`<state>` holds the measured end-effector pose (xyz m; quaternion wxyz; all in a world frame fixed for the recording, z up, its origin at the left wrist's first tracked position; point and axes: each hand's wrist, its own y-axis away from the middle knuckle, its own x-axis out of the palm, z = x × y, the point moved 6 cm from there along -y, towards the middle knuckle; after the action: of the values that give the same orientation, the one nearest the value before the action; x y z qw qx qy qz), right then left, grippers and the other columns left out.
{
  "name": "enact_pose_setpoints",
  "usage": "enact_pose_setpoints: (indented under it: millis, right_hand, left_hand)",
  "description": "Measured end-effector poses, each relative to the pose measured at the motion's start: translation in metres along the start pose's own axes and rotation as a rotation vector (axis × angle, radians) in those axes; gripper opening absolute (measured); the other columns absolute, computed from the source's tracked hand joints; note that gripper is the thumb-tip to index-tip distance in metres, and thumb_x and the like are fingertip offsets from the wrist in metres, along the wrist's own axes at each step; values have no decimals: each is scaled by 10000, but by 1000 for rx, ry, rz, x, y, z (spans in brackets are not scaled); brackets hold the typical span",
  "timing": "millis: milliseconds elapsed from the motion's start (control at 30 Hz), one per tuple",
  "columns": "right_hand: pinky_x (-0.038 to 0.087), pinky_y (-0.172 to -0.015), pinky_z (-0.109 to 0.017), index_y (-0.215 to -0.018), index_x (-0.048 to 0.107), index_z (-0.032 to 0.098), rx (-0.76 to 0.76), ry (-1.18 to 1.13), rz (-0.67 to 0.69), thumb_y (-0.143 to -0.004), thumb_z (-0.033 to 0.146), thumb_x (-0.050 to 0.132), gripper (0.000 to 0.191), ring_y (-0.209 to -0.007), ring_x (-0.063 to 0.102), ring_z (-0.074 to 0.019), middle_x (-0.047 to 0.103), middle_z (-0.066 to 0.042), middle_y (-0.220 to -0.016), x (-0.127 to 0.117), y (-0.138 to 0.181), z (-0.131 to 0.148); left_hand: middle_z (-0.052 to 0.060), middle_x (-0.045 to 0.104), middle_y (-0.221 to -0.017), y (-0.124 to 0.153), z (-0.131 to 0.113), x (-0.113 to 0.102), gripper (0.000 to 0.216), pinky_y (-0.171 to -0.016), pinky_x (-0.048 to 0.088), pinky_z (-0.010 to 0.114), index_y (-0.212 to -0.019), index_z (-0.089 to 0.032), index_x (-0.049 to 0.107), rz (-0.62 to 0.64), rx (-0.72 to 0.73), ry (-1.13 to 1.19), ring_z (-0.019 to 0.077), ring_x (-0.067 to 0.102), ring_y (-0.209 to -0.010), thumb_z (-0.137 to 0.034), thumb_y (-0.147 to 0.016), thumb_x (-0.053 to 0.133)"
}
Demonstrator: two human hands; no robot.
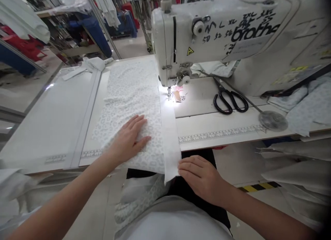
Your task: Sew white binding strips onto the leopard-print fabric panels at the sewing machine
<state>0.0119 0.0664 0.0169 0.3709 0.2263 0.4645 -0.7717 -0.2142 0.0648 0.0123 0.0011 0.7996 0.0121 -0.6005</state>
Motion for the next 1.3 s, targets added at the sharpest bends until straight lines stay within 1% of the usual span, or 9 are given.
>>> enact_pose_setpoints:
  millis: [133,300,467,633,733,900,1033,1200,1300]
  right_hand:
    - [517,-733,-310,-854,620,143,58,-42,26,-867,47,488,164,-846,606,-166,676,-55,-822,0,-7,0]
    - [517,-722,-306,-859,623,132,97,-84,79,-840,9,446,217,-802,597,-169,663,-64,-810,-7,-17,2]
    - [515,-749,-300,-886,630,138,112,-83,62,-813,-19,436,260,-802,593,-169,666,-62,-827,-10,-28,-9]
    - [505,-728,-310,-862,632,143,91,-24,75,-827,0,448,235,-797,587,-175,670,-60,-841,-7,-44,-30]
    - [497,-721,-314,-844,635,136,80,1,82,-824,-7,446,238,-796,584,-180,668,-64,-835,-6,-53,-43]
    - [486,-710,-317,-839,637,128,71,43,104,-848,30,465,198,-804,584,-190,667,-75,-837,-6,-66,-62]
    - [485,-708,-315,-814,640,139,39,96,107,-860,55,451,212,-782,588,-186,669,-71,-821,-8,-82,-77]
    - [485,-685,-309,-797,641,152,18,173,119,-869,73,426,239,-752,591,-182,672,-70,-800,-7,-100,-94]
    - [479,-678,-308,-804,645,147,14,208,112,-873,84,426,238,-740,592,-181,673,-70,-788,-5,-109,-104]
  left_hand:
    - [104,299,-1463,-1,-20,3,485,-1060,280,553,-1320,-182,386,21,-12,28,297,184,-1375,-437,-907,397]
    - [70,433,-1387,-2,-57,10,400,-1066,322,467,-1268,-215,441,51,213,195,233,291,-1343,-393,-910,429]
    - [100,376,-1425,-12,-48,16,501,-1038,265,587,-1321,-211,398,113,245,93,304,288,-1336,-461,-890,446]
    - [102,340,-1446,-41,-32,12,553,-1034,263,584,-1346,-209,371,128,288,34,312,255,-1347,-496,-879,445]
    - [118,348,-1439,-50,-34,8,534,-1034,258,598,-1315,-182,403,101,305,20,321,231,-1355,-473,-873,473]
    - [99,399,-1404,-38,-57,8,358,-1051,333,514,-1278,-186,386,77,288,269,229,275,-1350,-209,-921,390]
    - [114,508,-1293,-47,-46,4,302,-1044,363,484,-1185,-175,436,-28,287,384,231,347,-1309,-199,-886,470]
    - [122,524,-1275,-67,-32,1,312,-1042,373,457,-1173,-164,472,-39,449,314,239,380,-1285,-239,-874,517]
    - [112,522,-1284,-69,-33,4,328,-1036,378,440,-1214,-169,471,-11,402,289,224,400,-1270,-214,-889,482]
